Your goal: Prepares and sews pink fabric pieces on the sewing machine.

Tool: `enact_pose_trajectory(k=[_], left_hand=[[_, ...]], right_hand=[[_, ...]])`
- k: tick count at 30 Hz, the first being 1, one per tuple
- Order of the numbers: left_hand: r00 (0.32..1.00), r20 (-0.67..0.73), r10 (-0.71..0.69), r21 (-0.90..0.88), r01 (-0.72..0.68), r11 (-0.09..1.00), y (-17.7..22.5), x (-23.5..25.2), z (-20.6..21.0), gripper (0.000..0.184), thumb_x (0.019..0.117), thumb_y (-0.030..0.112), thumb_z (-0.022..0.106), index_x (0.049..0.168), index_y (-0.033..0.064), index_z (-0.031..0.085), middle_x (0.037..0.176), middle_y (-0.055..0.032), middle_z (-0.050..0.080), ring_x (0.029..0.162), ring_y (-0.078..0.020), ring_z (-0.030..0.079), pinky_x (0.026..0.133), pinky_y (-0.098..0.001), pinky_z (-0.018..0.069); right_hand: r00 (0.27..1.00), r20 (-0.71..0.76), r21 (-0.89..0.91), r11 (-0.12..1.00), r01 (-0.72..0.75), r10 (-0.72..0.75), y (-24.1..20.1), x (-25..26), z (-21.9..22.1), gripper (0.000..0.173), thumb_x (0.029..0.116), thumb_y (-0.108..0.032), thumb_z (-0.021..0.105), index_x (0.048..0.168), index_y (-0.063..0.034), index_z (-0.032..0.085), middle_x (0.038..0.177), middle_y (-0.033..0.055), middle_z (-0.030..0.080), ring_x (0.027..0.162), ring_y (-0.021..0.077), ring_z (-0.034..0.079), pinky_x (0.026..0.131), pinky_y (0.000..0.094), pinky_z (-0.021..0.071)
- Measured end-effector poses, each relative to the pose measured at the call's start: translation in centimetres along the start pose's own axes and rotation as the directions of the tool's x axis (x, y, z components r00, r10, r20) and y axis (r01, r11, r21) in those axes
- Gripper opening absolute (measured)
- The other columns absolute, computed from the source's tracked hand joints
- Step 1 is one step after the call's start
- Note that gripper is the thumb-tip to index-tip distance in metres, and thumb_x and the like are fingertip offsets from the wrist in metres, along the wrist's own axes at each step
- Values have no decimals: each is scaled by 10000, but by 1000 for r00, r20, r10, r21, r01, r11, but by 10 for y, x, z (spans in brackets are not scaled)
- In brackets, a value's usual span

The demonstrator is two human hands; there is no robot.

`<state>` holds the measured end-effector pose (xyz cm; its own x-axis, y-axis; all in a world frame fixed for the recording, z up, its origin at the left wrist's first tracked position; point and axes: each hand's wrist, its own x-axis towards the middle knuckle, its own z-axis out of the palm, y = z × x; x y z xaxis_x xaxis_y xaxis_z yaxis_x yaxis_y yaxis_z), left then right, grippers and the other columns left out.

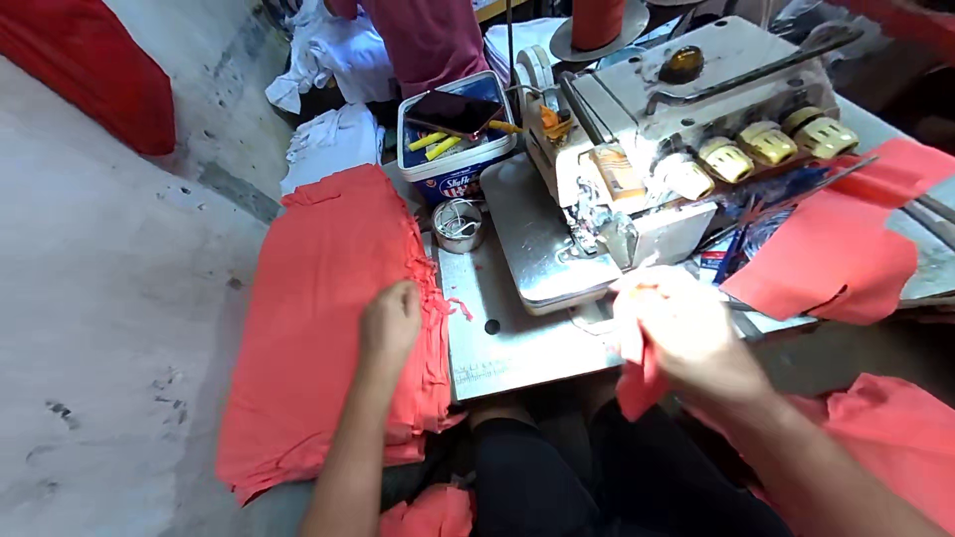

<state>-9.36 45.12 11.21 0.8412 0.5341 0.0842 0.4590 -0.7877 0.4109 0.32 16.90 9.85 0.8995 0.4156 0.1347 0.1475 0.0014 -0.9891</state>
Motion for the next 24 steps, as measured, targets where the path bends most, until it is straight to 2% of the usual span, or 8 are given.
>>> enact_pose_trajectory(k=[3, 6, 8, 10, 15, 18, 21, 24], left_hand=[[968, 59, -243, 253, 221, 942, -41, 50, -12, 442, 1035, 257, 577, 1332, -69, 606, 1249, -329, 631, 1165, -501, 616, 967, -683, 455], [922, 120, -368, 448, 281, 849, -66, 88, 2, 517, 964, 219, 663, 1377, -67, 542, 1400, -312, 530, 1237, -497, 567, 946, -669, 473], [931, 93, -352, 435, 280, 856, -79, 103, 6, 506, 940, 54, 658, 1413, -44, 510, 1427, -313, 494, 1231, -509, 559, 920, -659, 493], [939, 83, -333, 434, 267, 861, -88, 111, 0, 543, 969, 0, 609, 1489, 10, 451, 1482, -303, 444, 1203, -504, 583, 905, -627, 524], [988, -54, -143, 371, 153, 916, -140, 84, -60, 494, 980, -61, 536, 1458, 63, 546, 1375, -337, 530, 1162, -552, 591, 914, -690, 496], [977, -209, -33, 288, 93, 953, -202, 45, -108, 347, 992, -65, 488, 1277, -6, 677, 1257, -357, 613, 1194, -572, 572, 983, -716, 437], [867, -469, -168, -34, 173, 984, -250, 17, -137, 342, 1030, 20, 426, 1274, -157, 588, 1303, -395, 566, 1282, -494, 529, 1103, -577, 388], [660, -695, -284, -372, 7, 928, -246, 28, -162, 389, 1066, 66, 379, 1346, -201, 415, 1311, -285, 597, 1223, -204, 608, 1077, -330, 467]], right_hand=[[925, 266, -18, 958, 288, -273, -15, -4, 60, 245, 1024, -115, 522, 1114, 57, 672, 948, 36, 689, 788, -44, 604, 730, 123, 511], [831, 518, -191, 919, 345, -204, -26, 25, 130, 302, 1010, -243, 594, 963, 37, 697, 868, 160, 690, 804, 228, 668, 726, 389, 519], [767, 640, -377, 884, 276, 34, -33, 56, 178, 312, 1036, -219, 527, 1050, 52, 681, 1058, 218, 682, 1026, 333, 662, 875, 504, 493], [707, 672, -544, 794, 272, 219, -30, 86, 227, 337, 1057, -186, 472, 1249, 33, 640, 1307, 225, 614, 1217, 369, 603, 994, 552, 463], [762, 623, -669, 626, 400, 178, 13, 139, 301, 479, 1041, -6, 464, 1516, -43, 421, 1498, 274, 420, 1236, 472, 560, 902, 590, 523], [744, 636, -687, 590, 424, 206, 13, 155, 309, 387, 1068, -27, 410, 1446, 1, 491, 1426, 267, 498, 1238, 454, 567, 932, 584, 508], [683, 722, -507, 755, 417, 108, -11, 145, 311, 372, 1019, -11, 472, 1372, 9, 588, 1353, 244, 612, 1265, 411, 586, 1019, 598, 462], [635, 761, -110, 939, 326, -131, -55, 111, 304, 356, 995, 40, 497, 1318, 35, 647, 1259, 251, 675, 1219, 381, 627, 1050, 560, 453]])
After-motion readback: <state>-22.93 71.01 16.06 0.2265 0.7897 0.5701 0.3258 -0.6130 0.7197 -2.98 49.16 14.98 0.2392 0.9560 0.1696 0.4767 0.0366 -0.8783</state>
